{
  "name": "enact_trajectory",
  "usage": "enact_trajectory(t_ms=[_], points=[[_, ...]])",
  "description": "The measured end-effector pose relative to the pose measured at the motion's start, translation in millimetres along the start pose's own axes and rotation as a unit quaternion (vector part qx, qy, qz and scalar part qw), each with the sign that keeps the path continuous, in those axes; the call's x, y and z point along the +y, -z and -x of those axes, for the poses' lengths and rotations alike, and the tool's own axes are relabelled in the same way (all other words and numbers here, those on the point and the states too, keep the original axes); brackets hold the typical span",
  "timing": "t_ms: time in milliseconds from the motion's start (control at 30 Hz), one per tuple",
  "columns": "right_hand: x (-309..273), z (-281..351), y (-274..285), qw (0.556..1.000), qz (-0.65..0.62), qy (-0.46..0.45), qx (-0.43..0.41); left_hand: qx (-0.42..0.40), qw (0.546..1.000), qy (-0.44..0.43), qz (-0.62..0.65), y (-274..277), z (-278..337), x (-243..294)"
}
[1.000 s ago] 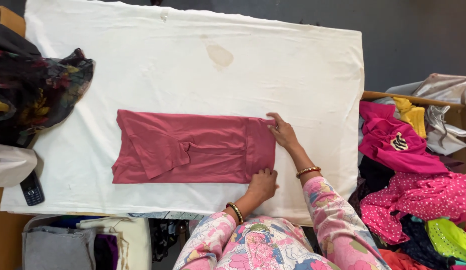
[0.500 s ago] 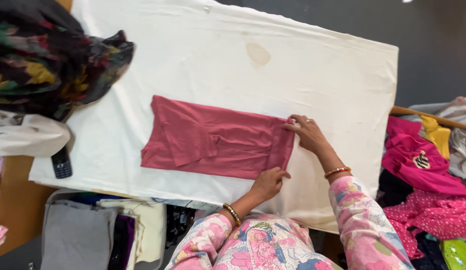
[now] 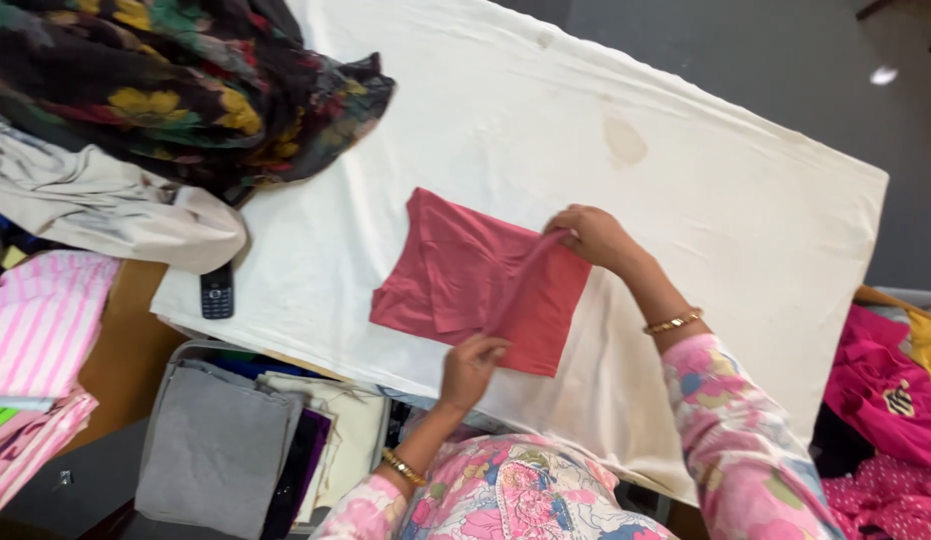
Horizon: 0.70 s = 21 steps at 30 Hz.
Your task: Folding various items of clothing and placing them into a plastic storage container.
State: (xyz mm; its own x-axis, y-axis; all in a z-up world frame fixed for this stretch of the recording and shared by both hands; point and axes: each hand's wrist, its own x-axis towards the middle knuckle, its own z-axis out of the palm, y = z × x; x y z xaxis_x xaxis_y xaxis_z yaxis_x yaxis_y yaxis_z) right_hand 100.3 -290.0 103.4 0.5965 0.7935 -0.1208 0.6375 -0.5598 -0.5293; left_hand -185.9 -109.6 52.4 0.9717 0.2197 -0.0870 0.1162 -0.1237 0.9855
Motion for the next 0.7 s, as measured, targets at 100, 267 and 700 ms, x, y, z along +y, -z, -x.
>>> enact_trajectory(t_ms=[100,267,700], points=[[-40.9,-68.1,-16.3,0.999,-0.022,-0.016,-0.022,0.111,0.993,0.019,0.02,46.0,-2.9,-15.4],[-68.5,-137.8,-68.3,0.996,-0.01,-0.058,-0.068,0.173,0.972,0.155,-0.013,91.1,-13.7,-29.5],[-59.5,-213.4,-151.1,0.999,0.017,-0.039,-0.005,0.245,0.927,0.161,-0.234,124.2,-36.2,-79.1]])
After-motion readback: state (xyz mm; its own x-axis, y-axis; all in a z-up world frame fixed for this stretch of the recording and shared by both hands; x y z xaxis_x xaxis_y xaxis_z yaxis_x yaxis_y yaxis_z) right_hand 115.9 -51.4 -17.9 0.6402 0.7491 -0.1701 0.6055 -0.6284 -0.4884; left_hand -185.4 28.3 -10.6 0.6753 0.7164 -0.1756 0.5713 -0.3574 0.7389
